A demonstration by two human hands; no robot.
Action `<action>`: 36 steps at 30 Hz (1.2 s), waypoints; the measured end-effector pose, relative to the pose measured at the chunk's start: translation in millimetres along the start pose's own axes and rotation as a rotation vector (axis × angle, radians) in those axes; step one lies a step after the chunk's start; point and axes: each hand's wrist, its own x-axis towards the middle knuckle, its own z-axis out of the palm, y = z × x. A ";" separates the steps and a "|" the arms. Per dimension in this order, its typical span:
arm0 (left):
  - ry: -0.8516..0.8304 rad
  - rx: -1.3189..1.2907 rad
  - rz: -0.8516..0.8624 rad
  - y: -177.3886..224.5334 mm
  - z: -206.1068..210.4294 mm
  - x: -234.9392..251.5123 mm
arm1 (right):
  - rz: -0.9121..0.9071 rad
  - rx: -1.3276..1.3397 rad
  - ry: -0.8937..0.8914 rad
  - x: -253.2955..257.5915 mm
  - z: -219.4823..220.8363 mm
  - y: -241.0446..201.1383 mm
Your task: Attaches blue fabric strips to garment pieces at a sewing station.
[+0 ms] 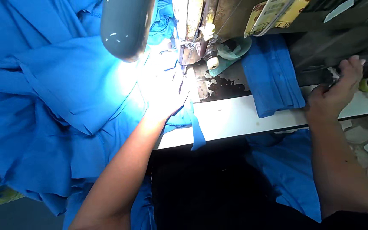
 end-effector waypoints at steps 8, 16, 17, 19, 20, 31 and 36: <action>-0.055 -0.049 -0.036 1.8 -2.5 -0.5 | 0.212 -0.199 -0.366 13.3 -6.0 -19.7; -0.097 -0.051 -0.045 0.8 -2.8 1.8 | 0.022 0.249 0.054 2.3 -37.7 -44.4; -0.084 -0.045 -0.037 -0.9 -1.1 2.1 | -0.064 0.325 0.111 -1.1 -41.1 -55.2; -0.085 -0.018 -0.035 -3.0 1.2 2.2 | -0.197 0.439 0.082 -11.7 -50.1 -89.2; -0.087 -0.005 -0.040 -2.9 1.3 2.7 | -0.253 0.469 -0.002 -19.4 -52.8 -108.7; -0.405 -0.156 -0.033 16.7 -46.7 -18.4 | -0.617 0.394 -0.846 -88.0 -8.2 -208.2; -0.355 -0.162 0.185 7.0 -79.1 -72.5 | -0.349 0.333 -0.826 -34.1 -3.0 -185.1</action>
